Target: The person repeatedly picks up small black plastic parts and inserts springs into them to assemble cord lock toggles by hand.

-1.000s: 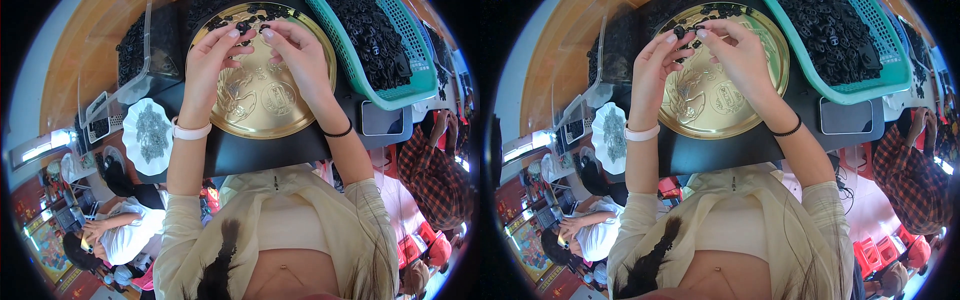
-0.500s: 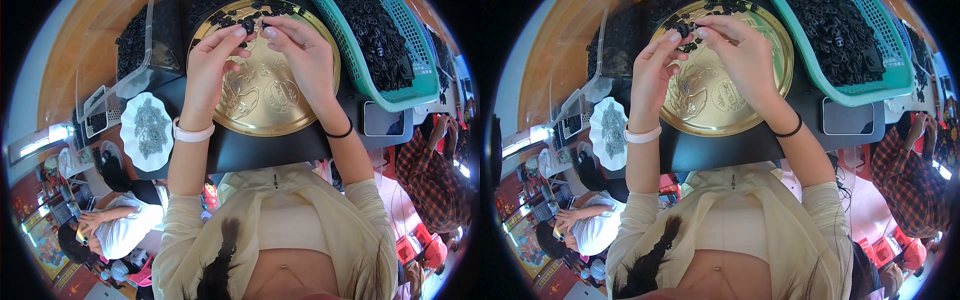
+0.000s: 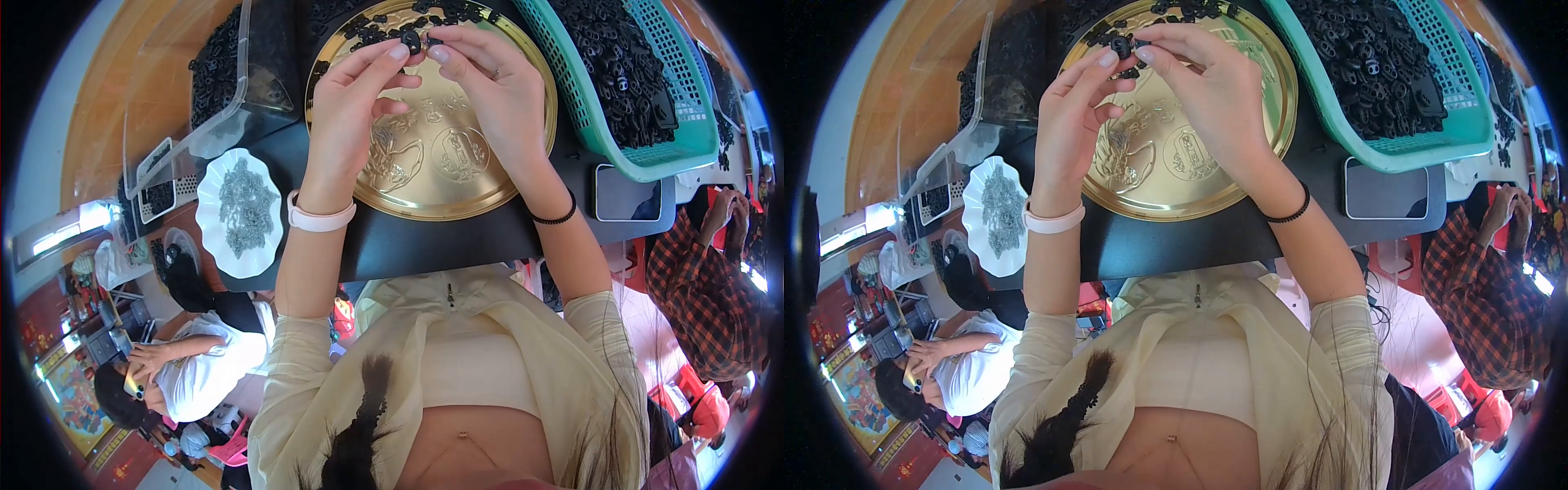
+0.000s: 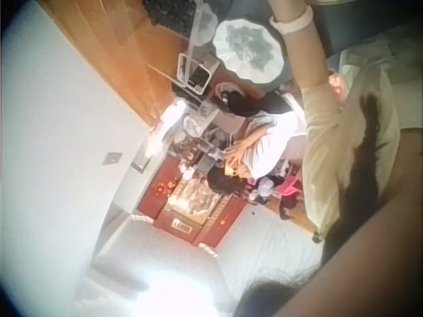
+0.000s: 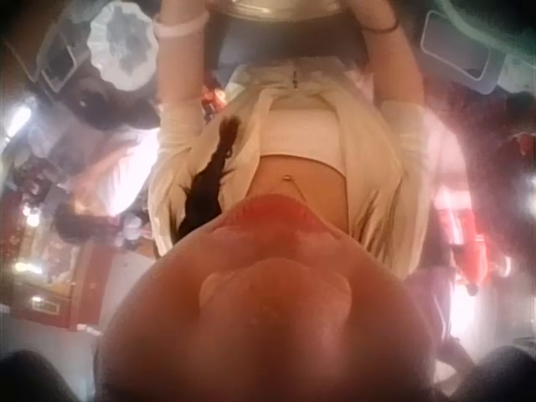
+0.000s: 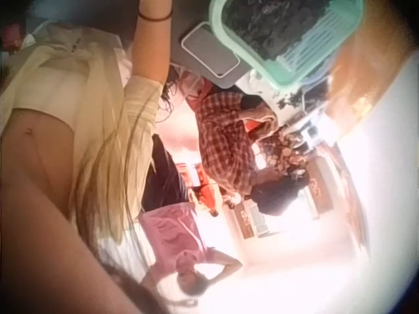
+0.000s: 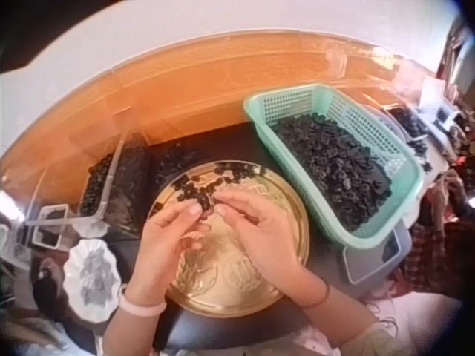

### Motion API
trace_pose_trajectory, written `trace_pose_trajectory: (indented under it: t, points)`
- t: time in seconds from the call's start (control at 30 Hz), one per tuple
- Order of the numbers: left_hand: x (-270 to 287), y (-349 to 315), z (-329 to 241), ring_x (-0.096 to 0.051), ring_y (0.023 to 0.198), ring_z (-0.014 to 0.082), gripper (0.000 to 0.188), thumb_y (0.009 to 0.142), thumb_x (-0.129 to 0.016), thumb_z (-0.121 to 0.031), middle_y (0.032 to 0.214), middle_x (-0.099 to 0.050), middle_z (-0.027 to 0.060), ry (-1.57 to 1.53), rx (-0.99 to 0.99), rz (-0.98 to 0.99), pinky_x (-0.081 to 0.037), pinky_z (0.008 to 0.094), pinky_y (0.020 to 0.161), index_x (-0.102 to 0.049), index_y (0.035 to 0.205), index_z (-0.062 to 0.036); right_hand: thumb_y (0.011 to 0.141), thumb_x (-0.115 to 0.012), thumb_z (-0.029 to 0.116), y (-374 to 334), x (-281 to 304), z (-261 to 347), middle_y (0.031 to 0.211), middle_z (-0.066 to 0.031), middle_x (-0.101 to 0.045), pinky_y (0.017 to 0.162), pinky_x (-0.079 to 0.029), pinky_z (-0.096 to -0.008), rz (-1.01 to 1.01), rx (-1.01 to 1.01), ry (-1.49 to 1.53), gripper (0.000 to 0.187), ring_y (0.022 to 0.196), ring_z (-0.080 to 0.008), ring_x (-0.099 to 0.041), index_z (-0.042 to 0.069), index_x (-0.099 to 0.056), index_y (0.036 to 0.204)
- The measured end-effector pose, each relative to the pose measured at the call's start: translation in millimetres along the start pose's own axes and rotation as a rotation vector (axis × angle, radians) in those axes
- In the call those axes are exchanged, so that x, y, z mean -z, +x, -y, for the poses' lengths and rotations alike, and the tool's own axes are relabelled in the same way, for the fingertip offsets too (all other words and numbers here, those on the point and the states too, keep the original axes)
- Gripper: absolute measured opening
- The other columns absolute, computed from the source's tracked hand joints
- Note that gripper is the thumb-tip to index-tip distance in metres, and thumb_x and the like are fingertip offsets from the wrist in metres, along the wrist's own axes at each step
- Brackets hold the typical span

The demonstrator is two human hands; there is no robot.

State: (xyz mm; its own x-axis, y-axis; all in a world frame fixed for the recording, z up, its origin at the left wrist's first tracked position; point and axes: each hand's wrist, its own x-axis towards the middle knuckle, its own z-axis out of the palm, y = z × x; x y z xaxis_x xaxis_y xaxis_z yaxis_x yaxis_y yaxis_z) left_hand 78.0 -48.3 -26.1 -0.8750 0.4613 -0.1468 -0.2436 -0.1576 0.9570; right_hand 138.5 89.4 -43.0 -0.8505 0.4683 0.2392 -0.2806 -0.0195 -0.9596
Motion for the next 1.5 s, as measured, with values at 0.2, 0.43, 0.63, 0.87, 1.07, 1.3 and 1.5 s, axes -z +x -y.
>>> trace_pose_trajectory:
  t: [0.2,0.43,0.63,0.87,1.07,1.3,1.5]
  points:
    - [-1,0,2,-0.064,0.079,0.0122,0.029,0.085,-0.064,-0.018,0.094,-0.067,0.0085,-0.011,0.014,0.024,-0.050,0.0205,0.058,-0.061,0.108,-0.0013,0.082,-0.065,0.008,-1,-2,1,0.094,-0.0053,-0.068,0.075,-0.049,-0.0207,-0.028,-0.029,-0.018,0.019,0.088,-0.0113,-0.064,0.002,-0.065,0.100]
    - [-5,-3,0,-0.065,0.077,0.0128,0.031,0.083,-0.067,-0.016,0.088,-0.067,0.0081,0.120,-0.070,-0.027,-0.051,0.0205,0.056,-0.061,0.108,0.0014,0.081,-0.066,0.009,0,1,-5,0.092,-0.0065,-0.068,0.069,-0.050,-0.0219,0.002,0.033,-0.049,0.020,0.086,-0.0111,-0.064,0.003,-0.066,0.100]
    - [1,-2,3,-0.065,0.077,0.0125,0.029,0.084,-0.065,-0.016,0.089,-0.067,0.0090,0.145,-0.074,0.021,-0.052,0.0212,0.059,-0.061,0.108,0.0011,0.083,-0.065,0.014,1,4,3,0.093,-0.0036,-0.066,0.066,-0.052,-0.0248,0.088,-0.164,0.083,0.023,0.081,-0.0089,-0.062,0.003,-0.066,0.102]
    - [2,-3,-3,-0.065,0.079,0.0132,0.029,0.085,-0.064,-0.016,0.091,-0.068,0.0103,0.058,-0.052,0.104,-0.052,0.0212,0.059,-0.062,0.108,0.0010,0.086,-0.062,0.023,5,11,7,0.098,-0.0020,-0.065,0.070,-0.047,-0.0202,0.275,-0.427,0.341,0.028,0.087,-0.0064,-0.058,0.007,-0.064,0.109]
    - [2,-4,-1,-0.066,0.079,0.0146,0.029,0.084,-0.064,-0.015,0.090,-0.067,0.0120,0.088,-0.097,0.053,-0.052,0.0217,0.059,-0.061,0.108,0.0029,0.086,-0.062,0.022,5,11,1,0.096,-0.0009,-0.064,0.072,-0.048,-0.0212,0.242,-0.371,0.306,0.027,0.086,-0.0071,-0.059,0.007,-0.063,0.110]
    - [-1,-6,-4,-0.066,0.080,0.0152,0.029,0.084,-0.065,-0.011,0.089,-0.067,0.0115,0.146,-0.128,0.031,-0.053,0.0216,0.059,-0.060,0.108,0.0046,0.087,-0.060,0.020,6,13,7,0.100,-0.0044,-0.062,0.076,-0.050,-0.0240,0.268,-0.425,0.278,0.032,0.092,-0.0111,-0.060,0.005,-0.059,0.116]
    - [6,-9,-7,-0.066,0.078,0.0159,0.029,0.084,-0.065,-0.011,0.088,-0.067,0.0118,0.107,-0.140,0.078,-0.053,0.0219,0.060,-0.061,0.107,0.0050,0.094,-0.049,0.021,8,13,2,0.106,-0.0083,-0.059,0.092,-0.048,-0.0373,0.583,-0.548,0.642,0.044,0.102,-0.0205,-0.058,0.007,-0.039,0.134]
